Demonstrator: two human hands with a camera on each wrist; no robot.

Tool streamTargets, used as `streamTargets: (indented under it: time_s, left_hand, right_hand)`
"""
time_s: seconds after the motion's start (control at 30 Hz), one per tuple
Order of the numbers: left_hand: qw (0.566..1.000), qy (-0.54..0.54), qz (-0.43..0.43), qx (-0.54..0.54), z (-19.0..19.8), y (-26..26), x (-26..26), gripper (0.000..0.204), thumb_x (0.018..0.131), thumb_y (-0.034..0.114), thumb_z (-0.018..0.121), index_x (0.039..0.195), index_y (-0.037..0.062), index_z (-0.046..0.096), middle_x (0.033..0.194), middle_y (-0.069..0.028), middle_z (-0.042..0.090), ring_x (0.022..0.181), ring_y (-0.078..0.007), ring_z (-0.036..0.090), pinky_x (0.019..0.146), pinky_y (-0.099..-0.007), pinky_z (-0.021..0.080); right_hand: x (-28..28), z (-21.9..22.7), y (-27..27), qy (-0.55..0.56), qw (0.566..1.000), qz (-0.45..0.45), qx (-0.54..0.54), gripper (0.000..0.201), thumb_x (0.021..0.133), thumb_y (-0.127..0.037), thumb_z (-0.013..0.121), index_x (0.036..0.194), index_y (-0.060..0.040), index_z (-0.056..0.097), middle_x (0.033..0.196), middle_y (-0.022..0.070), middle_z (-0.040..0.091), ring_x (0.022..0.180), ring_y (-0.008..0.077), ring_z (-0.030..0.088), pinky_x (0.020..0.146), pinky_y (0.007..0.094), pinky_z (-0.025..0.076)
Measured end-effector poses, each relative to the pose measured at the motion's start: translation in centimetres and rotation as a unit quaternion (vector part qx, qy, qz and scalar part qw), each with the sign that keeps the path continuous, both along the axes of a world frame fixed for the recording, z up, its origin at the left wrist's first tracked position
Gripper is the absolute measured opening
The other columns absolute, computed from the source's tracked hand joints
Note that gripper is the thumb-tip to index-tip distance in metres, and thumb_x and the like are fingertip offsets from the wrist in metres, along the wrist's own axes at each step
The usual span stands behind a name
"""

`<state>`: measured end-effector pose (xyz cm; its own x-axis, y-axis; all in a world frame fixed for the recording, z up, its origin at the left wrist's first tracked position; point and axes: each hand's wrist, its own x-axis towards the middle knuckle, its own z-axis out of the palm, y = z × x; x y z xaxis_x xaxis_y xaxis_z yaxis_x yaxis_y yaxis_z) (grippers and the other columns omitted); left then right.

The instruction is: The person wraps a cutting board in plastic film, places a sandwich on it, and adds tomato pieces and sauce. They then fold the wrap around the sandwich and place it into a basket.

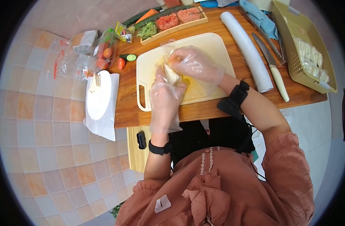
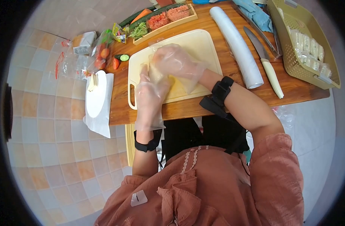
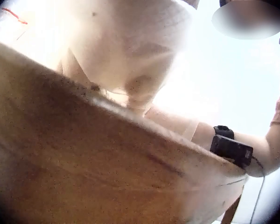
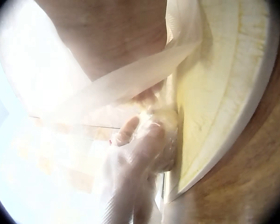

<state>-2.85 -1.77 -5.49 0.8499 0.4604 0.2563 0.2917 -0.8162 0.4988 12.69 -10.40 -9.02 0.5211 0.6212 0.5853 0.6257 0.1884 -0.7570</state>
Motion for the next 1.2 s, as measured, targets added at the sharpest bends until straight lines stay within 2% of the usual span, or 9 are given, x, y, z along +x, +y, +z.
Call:
streamTargets:
  time_s: [0.1,0.17,0.3,0.5,0.57,0.83,0.9,0.97,1.2]
  left_hand:
    - [0.997,-0.064,-0.04,-0.032,-0.5,0.5,-0.3,0.088,0.081,0.026,0.081,0.144,-0.0188,0.039,0.113,-0.0371,0.067,0.103,-0.0464,0.069,0.09,-0.045,0.055]
    - [0.996,-0.071,-0.047,-0.027,-0.7,0.7,-0.6,0.089,0.081,0.026,0.081,0.145,-0.0185,0.038,0.117,-0.038,0.065,0.106,-0.0456,0.068,0.091,-0.0445,0.054]
    - [0.997,-0.062,-0.045,-0.003,-0.5,0.2,-0.9,0.089,0.081,0.025,0.082,0.146,-0.0176,0.038,0.123,-0.039,0.062,0.11,-0.0461,0.067,0.093,-0.0444,0.054]
    - [0.998,-0.013,-0.055,0.029,-0.6,-0.3,-1.1,0.087,0.081,0.024,0.081,0.146,-0.0153,0.038,0.124,-0.0374,0.063,0.111,-0.0475,0.065,0.094,-0.0453,0.054]
    - [0.999,-0.005,-0.048,0.004,-0.3,-0.3,-1.0,0.087,0.082,0.024,0.081,0.147,-0.015,0.038,0.124,-0.0372,0.062,0.111,-0.0469,0.065,0.094,-0.0449,0.054]
    - [0.983,-0.017,-0.03,-0.181,0.3,-0.1,-1.6,0.093,0.08,0.013,0.082,0.152,-0.0143,0.031,0.15,-0.0297,0.048,0.139,-0.0311,0.049,0.114,-0.0362,0.04]
    - [0.987,-0.037,-0.044,-0.152,-0.3,0.4,-1.6,0.092,0.081,0.016,0.082,0.151,-0.0147,0.032,0.144,-0.0318,0.052,0.132,-0.0343,0.055,0.109,-0.038,0.045]
    - [0.989,-0.053,-0.058,-0.126,-0.6,0.5,-1.7,0.09,0.082,0.018,0.082,0.15,-0.0151,0.033,0.139,-0.0339,0.056,0.125,-0.0374,0.061,0.103,-0.0397,0.05]
    - [0.991,-0.031,-0.05,-0.121,-0.7,0.5,-1.3,0.065,0.094,0.002,0.053,0.153,-0.0102,0.032,0.148,-0.0339,0.048,0.138,-0.0437,0.049,0.115,-0.0408,0.039]
  right_hand:
    - [0.0,0.1,-0.1,0.019,0.999,0.037,0.021,0.019,0.086,-0.016,0.07,0.099,-0.0013,0.071,0.083,0.0149,0.07,0.077,0.0247,0.067,0.07,0.0375,0.052]
    - [-0.3,1.1,-0.3,-0.022,0.992,0.01,-0.123,0.02,0.087,-0.016,0.071,0.1,-0.0006,0.072,0.083,0.0143,0.07,0.078,0.0232,0.067,0.07,0.0369,0.052]
    - [-0.2,0.4,0.0,0.072,0.994,0.032,-0.08,0.02,0.087,-0.016,0.072,0.1,-0.0006,0.073,0.084,0.014,0.071,0.077,0.0233,0.067,0.071,0.0368,0.053]
    - [0.2,-0.5,0.1,-0.087,0.996,-0.023,-0.008,0.017,0.087,-0.014,0.072,0.099,-0.0013,0.073,0.084,0.0134,0.071,0.074,0.0212,0.068,0.07,0.0348,0.054]
    - [0.2,-0.4,-0.1,0.024,0.999,0.033,-0.011,0.016,0.087,-0.013,0.072,0.098,-0.0015,0.073,0.083,0.0127,0.071,0.075,0.0198,0.068,0.071,0.0338,0.054]
    - [-0.2,-0.2,-0.2,-0.014,0.999,0.03,0.015,0.013,0.084,-0.013,0.071,0.093,-0.005,0.074,0.085,0.0116,0.072,0.08,0.0259,0.069,0.075,0.0379,0.055]
    - [0.0,0.0,-0.1,-0.05,0.998,-0.004,-0.025,0.013,0.081,-0.013,0.069,0.091,-0.0082,0.076,0.091,0.0116,0.075,0.086,0.0315,0.07,0.08,0.0412,0.056]
    - [0.4,-0.8,0.2,-0.008,0.999,0.033,0.01,0.017,0.087,-0.017,0.073,0.095,-0.0023,0.073,0.078,0.0131,0.069,0.073,0.0242,0.067,0.069,0.0367,0.053]
    - [0.0,0.3,-0.4,0.0,0.999,0.035,-0.029,0.017,0.088,-0.017,0.072,0.095,-0.0011,0.072,0.08,0.012,0.069,0.075,0.0222,0.066,0.071,0.0361,0.052]
